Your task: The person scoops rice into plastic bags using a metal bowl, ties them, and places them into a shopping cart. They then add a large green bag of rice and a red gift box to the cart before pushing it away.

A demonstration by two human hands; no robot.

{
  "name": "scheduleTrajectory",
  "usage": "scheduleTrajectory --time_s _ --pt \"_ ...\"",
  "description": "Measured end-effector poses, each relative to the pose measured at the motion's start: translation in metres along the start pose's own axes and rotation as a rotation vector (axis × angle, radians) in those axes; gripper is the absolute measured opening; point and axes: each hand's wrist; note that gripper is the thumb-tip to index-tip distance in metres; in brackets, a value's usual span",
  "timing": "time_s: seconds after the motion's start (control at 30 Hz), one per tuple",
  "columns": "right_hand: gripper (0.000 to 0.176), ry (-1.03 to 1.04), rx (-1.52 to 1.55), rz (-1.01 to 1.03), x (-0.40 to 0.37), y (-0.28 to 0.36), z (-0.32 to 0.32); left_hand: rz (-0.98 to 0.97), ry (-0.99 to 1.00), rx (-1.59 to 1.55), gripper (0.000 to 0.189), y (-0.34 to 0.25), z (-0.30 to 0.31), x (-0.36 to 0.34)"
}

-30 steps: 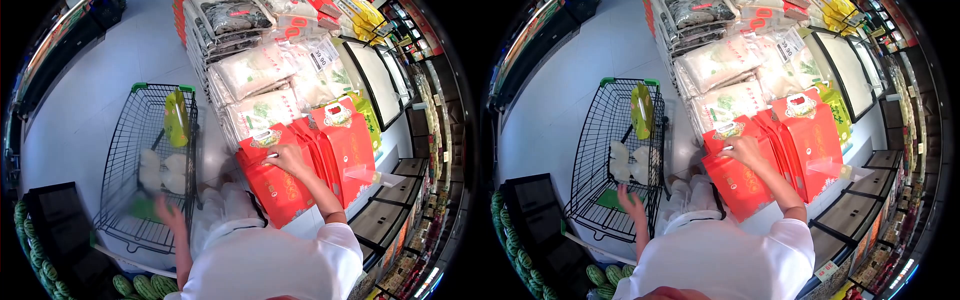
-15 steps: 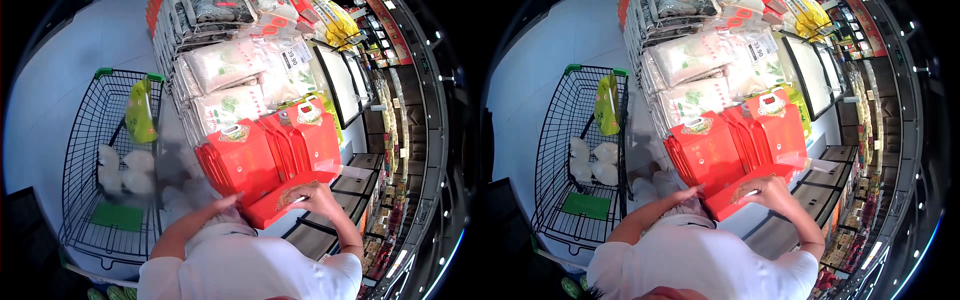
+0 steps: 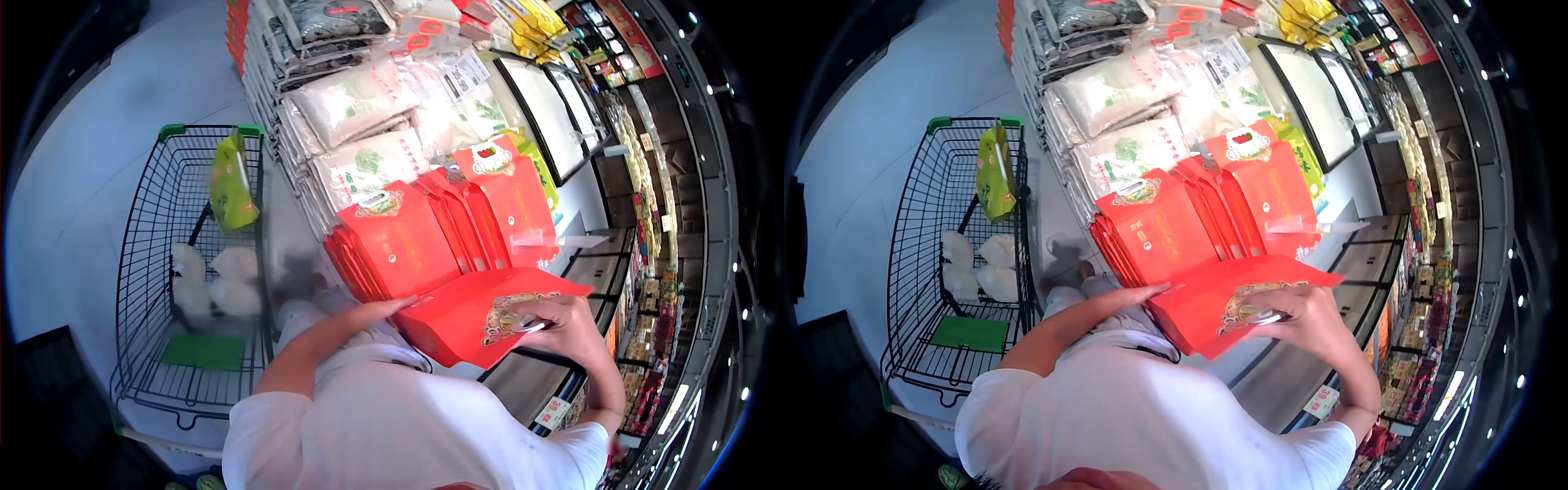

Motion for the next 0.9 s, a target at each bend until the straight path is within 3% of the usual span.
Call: scheduleTrajectory --time_s 0.03,0.07,0.13,0.3,0.4,0.5,0.57,0.63,0.73,0.83,0.9 --pt "0.045 -0.03 0.034 -0.03 0.0 0.006 0.004 0.078 -0.103 -0.18 0.056 -0.002 0.001 -0.01" --pt "0.045 -0.06 0.149 -0.085 0.003 0.019 0.007 0.049 -0.02 -0.199 0.052 0.037 0.055 0.052" --pt "0.038 -0.164 0.124 -0.057 0.014 0.035 0.014 -0.036 -0.014 -0.208 0.056 -0.004 0.06 0.005" --pt "0.035 -0.238 0.173 0.027 0.038 0.059 0.031 -0.355 -0.004 -0.596 0.064 -0.014 0.089 -0.111" --pt "0.035 -0.27 0.178 0.238 0.057 0.076 0.032 -0.653 -0.1 -0.755 0.069 0.01 0.108 -0.138" --pt "0.037 -0.244 0.211 0.365 0.076 0.116 0.033 -1.042 0.043 -1.037 0.069 0.037 0.113 -0.179" --pt "0.037 -0.233 0.267 0.453 0.093 0.153 0.029 -1.464 -0.17 -0.736 0.07 0.011 0.085 -0.207" --pt "0.034 -0.175 0.288 0.588 0.111 0.179 0.021 -1.65 -0.21 -0.712 0.068 -0.007 0.091 -0.224" --pt "0.033 -0.09 0.225 0.706 0.143 0.213 0.014 -1.68 -0.035 -1.019 0.062 -0.016 0.111 -0.247" --pt "0.035 0.018 0.305 0.665 0.184 0.239 0.012 -1.677 -0.733 -0.487 0.059 -0.017 0.134 -0.294" --pt "0.037 0.157 0.409 0.629 0.21 0.25 0.005 -1.523 -1.188 -0.148 0.057 -0.005 0.15 -0.32"
Point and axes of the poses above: each hand's wrist, its own x-axis towards the middle knuckle, its own z-axis out of the back of the hand, y = z × x, and after that the axes turned 2 degrees about y, right-handed
